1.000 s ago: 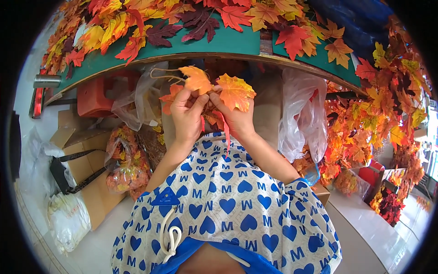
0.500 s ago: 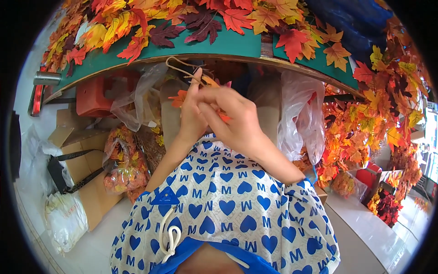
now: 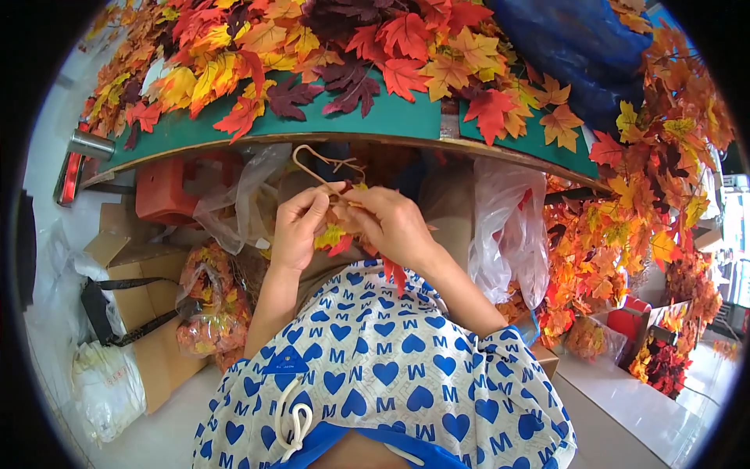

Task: The person assembles artificial autumn leaves onto wire loops or stems by hand.

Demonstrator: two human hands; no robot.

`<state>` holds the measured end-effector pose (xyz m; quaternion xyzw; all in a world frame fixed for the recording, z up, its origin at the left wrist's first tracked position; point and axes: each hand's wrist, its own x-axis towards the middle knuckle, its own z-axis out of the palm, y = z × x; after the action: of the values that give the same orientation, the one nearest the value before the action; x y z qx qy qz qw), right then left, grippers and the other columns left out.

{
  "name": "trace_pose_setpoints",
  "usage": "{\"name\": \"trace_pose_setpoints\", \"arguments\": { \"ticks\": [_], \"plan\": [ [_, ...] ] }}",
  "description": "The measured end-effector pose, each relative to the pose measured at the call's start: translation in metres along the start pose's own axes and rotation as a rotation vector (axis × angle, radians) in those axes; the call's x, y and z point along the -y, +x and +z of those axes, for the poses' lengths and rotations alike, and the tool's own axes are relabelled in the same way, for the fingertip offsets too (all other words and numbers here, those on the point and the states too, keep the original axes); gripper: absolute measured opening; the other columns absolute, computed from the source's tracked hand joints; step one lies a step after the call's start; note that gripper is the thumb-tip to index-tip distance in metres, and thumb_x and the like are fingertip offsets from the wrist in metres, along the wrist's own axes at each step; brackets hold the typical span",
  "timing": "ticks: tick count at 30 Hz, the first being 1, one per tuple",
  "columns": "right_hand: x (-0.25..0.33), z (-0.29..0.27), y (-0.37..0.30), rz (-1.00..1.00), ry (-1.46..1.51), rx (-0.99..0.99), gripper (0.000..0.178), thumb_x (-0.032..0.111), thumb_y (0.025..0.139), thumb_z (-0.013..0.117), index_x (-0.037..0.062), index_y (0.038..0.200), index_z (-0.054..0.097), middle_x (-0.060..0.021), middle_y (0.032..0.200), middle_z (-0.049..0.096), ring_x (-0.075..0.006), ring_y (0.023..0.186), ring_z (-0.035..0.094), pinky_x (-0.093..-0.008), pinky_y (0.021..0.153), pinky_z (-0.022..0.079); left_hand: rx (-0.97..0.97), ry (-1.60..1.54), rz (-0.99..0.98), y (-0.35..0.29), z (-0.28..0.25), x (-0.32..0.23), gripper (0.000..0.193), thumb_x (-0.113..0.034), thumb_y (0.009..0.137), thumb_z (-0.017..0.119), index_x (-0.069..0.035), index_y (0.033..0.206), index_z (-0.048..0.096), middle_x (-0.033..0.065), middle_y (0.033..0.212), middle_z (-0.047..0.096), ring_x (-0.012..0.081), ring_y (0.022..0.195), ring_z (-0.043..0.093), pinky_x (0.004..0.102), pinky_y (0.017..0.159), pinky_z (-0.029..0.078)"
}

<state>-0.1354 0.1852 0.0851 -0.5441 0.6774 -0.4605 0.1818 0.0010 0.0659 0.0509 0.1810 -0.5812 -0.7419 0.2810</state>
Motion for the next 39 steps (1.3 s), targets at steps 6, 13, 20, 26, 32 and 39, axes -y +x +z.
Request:
{"name": "trace_pose_setpoints", "arguments": {
  "ticks": [6,13,20,26,32,39],
  "plan": [
    [-0.008,-0.015,-0.003,0.259,0.638,0.201,0.023,-0.001,0.088,0.052,-0.0032,0.11,0.06,-0.0039,0.096,0.063,-0.0074,0.083,0.057,-0.023,0.074,0.047,0.038,-0.298,0.006,-0.002,0.005,-0.013,0.015,0.005,0.081,0.061,0.003,0.095,0.066,0.0065,0.095,0.061,0.0083,0.072,0.056,0.019,0.059,0.045],
    [-0.017,-0.039,0.002,0.338,1.007,0.488,0.017,0.001,0.082,0.063,-0.0021,0.099,0.066,-0.0044,0.088,0.065,-0.0082,0.082,0.057,-0.0205,0.074,0.045,0.31,0.129,0.391,0.013,0.01,-0.034,0.012,0.005,0.066,0.07,0.0,0.076,0.066,0.0128,0.082,0.063,0.0196,0.076,0.06,0.0277,0.065,0.047],
    [-0.012,-0.043,0.012,0.217,0.326,0.283,0.023,0.011,0.08,0.068,-0.0017,0.099,0.063,-0.0092,0.094,0.063,-0.0169,0.086,0.061,-0.0276,0.079,0.048,0.042,-0.189,0.361,0.013,0.039,-0.004,0.015,-0.014,0.087,0.061,-0.002,0.09,0.053,0.0099,0.083,0.058,0.0215,0.081,0.059,0.0309,0.075,0.048],
    [-0.035,-0.092,0.048,0.002,0.003,-0.239,0.017,0.003,0.081,0.063,0.0009,0.097,0.064,-0.0091,0.093,0.063,-0.0166,0.086,0.06,-0.0278,0.072,0.049,-0.256,-0.36,-0.174,0.008,0.031,0.028,0.006,-0.007,0.09,0.056,-0.002,0.09,0.056,0.0039,0.071,0.056,0.0114,0.056,0.051,0.0236,0.058,0.044],
    [-0.043,-0.147,0.113,-0.322,-0.486,-0.551,0.017,0.002,0.079,0.06,0.0042,0.096,0.063,-0.0125,0.088,0.062,-0.0311,0.081,0.06,-0.0355,0.069,0.049,-0.132,-0.524,-0.316,-0.002,0.023,0.037,0.012,-0.005,0.088,0.057,0.001,0.098,0.059,0.0045,0.075,0.057,0.0114,0.06,0.052,0.0237,0.061,0.045],
    [-0.063,-0.135,0.126,-0.356,-1.183,-0.228,0.035,0.025,0.078,0.064,0.0124,0.11,0.058,-0.0142,0.12,0.05,-0.0335,0.115,0.043,-0.0396,0.095,0.038,-0.039,-0.648,-0.343,-0.025,0.002,0.041,0.018,-0.005,0.088,0.056,0.002,0.105,0.06,0.0038,0.08,0.057,0.0101,0.069,0.053,0.0272,0.074,0.047]
  ]
}}
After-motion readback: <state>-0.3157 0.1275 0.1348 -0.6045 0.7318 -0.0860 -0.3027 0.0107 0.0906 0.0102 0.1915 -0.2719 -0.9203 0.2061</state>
